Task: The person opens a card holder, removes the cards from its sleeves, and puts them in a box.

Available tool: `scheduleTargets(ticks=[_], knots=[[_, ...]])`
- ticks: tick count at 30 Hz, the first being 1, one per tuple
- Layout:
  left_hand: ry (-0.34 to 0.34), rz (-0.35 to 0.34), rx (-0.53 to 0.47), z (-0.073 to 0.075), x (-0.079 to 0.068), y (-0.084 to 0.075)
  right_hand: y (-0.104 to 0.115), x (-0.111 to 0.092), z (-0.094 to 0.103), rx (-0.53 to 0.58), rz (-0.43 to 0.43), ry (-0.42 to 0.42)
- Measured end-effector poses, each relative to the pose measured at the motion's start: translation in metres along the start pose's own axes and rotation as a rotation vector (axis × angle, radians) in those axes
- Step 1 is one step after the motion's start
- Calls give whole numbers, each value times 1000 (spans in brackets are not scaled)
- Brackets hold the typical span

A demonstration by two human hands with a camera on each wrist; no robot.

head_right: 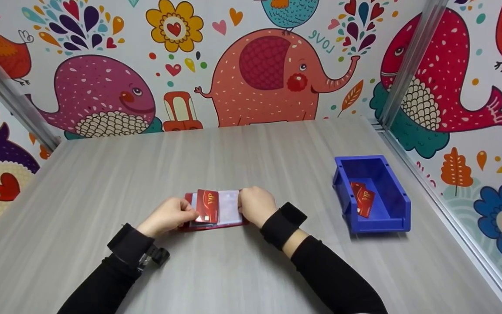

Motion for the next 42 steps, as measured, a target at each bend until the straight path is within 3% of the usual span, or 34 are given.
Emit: scheduleTargets(ticks=[18, 27, 35, 42], knots=[[-39, -23, -122, 17, -5, -17, -4, -3, 8, 102, -11, 25], [-35, -15, -168, 20, -6, -27, -4, 2, 37, 206, -76, -74], [-27, -42, -181, 23, -7, -40, 10, 3, 60, 187, -25, -159], [10, -42, -231, 17, -9, -48, 17, 1, 66, 232, -42, -198]])
Point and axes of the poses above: each hand's wrist, its own x-axis towards the middle knuckle, its own z-axis out of the back of the hand, y = z × x, the point moved 8 cm from there along x, towards the middle knuckle, and after that the axes turned 10 degrees about -y, right-handed, at the moved point
